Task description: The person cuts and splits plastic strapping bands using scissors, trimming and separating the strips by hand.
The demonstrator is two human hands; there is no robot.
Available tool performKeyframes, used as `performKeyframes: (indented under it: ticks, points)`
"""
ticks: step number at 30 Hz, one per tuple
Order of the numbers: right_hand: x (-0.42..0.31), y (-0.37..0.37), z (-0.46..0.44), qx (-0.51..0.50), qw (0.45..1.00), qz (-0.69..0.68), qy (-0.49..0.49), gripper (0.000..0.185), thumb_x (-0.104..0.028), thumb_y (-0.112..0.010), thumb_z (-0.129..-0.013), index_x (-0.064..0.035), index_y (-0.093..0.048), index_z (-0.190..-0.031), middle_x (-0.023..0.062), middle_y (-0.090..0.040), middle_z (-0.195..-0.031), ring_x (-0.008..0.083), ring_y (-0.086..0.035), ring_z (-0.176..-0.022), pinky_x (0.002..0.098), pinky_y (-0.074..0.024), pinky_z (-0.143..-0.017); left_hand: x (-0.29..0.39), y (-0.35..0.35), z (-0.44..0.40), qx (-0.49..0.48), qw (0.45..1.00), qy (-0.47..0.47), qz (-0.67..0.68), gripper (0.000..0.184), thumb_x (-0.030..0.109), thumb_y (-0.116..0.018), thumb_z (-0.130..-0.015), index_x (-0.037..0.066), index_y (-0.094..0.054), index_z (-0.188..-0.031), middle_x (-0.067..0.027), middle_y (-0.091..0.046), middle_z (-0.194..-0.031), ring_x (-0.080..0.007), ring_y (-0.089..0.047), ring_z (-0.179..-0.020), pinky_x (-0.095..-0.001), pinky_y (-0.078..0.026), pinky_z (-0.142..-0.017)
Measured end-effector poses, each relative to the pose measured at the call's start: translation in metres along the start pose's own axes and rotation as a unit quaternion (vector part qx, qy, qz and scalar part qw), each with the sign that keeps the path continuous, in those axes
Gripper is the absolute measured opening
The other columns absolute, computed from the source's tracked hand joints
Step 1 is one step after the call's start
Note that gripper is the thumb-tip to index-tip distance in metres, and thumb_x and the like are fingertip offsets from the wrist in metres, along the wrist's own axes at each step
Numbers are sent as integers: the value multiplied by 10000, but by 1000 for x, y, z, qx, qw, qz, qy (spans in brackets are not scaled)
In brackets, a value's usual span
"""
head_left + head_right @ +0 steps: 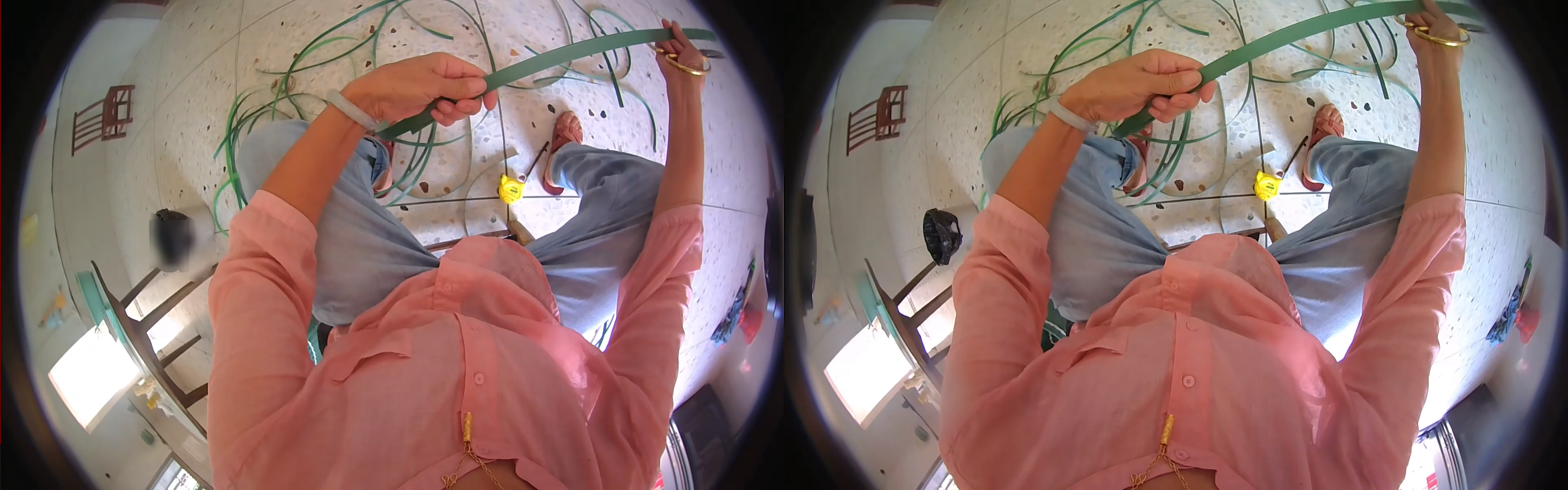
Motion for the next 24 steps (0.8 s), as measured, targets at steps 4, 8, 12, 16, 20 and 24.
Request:
performKeyframes:
  ticks: [4,8,12,16,20,24]
  points:
    - [15,-14,-13,-157,987,27,-30,267,-96,-565,-896,157,-570,-981,128,-576,-742,123,-315,-548,218,-296,-508,10,19,-1,17,997,-36,-61,247,230,-448,-969,15,-559,-920,59,-418,-625,-16,-300,-510,-174,-248,-465]
    - [49,-55,93,-45,981,177,-70,440,-409,-552,-877,12,-614,-763,96,-595,-654,147,-460,-454,279,-391,-439,64,55,7,93,977,-182,-63,245,214,-486,-953,-14,-576,-955,20,-519,-703,-53,-403,-545,-184,-343,-508]
    - [100,-111,193,-306,746,570,-159,522,-513,-572,-848,-15,-554,-695,76,-528,-596,168,-485,-541,340,-428,-540,89,88,10,148,962,-218,74,179,164,-432,-974,50,-501,-855,14,-452,-681,-59,-379,-544,-203,-354,-513]
    - [148,-134,258,-436,615,656,-28,604,-556,-560,-836,34,-545,-711,156,-531,-586,265,-531,-573,399,-430,-577,103,98,8,179,952,-238,74,138,152,-408,-981,78,-494,-904,21,-440,-696,-57,-364,-559,-189,-337,-511]
    - [163,-150,276,-473,587,657,10,598,-548,-563,-831,41,-563,-722,210,-570,-626,348,-575,-612,420,-438,-589,100,92,-2,186,953,-237,37,143,133,-392,-983,67,-494,-907,19,-434,-688,-54,-356,-557,-190,-334,-507]
    - [169,-161,272,-473,581,661,41,620,-550,-544,-836,54,-552,-696,263,-583,-662,428,-583,-652,462,-443,-593,94,88,-14,184,959,-213,35,144,122,-391,-982,55,-494,-908,14,-432,-682,-55,-348,-544,-191,-330,-497]
Point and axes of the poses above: each hand's wrist, its own z-axis away from the middle knuckle, its own y-axis out of the back of the hand, x = y × z, the point moved 10 cm from there along -z, towards the middle knuckle
